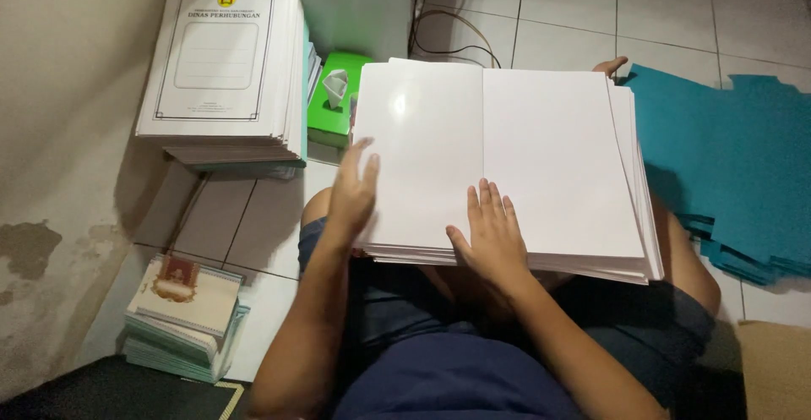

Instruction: The person sits on the floor and repeatedly folds blank white paper sheets in half. They then place the folded sheets into a stack of pre-printed document covers labeled 'DINAS PERHUBUNGAN' to the left. The person continues this repetitive folding and stacking process throughout the clip.

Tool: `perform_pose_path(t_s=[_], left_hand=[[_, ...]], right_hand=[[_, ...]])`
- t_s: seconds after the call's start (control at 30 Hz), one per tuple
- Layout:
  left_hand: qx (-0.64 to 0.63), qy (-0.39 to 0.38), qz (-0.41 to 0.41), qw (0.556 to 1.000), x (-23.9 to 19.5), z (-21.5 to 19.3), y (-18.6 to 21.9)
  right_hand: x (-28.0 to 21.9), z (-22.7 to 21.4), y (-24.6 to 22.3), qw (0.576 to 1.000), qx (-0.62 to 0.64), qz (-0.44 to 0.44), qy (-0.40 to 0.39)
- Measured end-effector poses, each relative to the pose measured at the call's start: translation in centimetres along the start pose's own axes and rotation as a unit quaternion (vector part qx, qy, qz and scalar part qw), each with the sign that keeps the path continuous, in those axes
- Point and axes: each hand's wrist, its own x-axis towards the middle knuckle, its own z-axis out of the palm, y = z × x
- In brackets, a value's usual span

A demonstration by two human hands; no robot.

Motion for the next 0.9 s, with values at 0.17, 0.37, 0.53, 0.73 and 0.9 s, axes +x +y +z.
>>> perform_pose_path(t_s=[0.17, 0.37, 0.53, 0.73, 0.9], left_hand=[[0.253, -0.114, 0.097, 0.956, -0.1, 9.9, 0.1], [0.359, -0.173, 0.094, 0.912, -0.2, 11.2, -0.1], [0.354, -0.186, 0.077, 0.913, -0.1, 10.8, 0.5], [0.34, -0.24, 0.036, 0.909, 0.5, 10.4, 1.0], [0.317, -0.227, 0.033, 0.92, 0.4, 10.5, 1.0]], right_hand=[[0.5, -0.1, 0.7, 0.999, -0.03, -0.018, -0.017], [2.8, -1.4, 2.5, 0.996, -0.042, -0.038, -0.066], [10.5, -1.7, 4.9, 0.996, -0.055, -0.05, -0.057], [20.8, -4.0, 6.0, 1.0, -0.015, 0.001, -0.022], [23.5, -4.2, 6.4, 1.0, 0.005, 0.016, -0.008]])
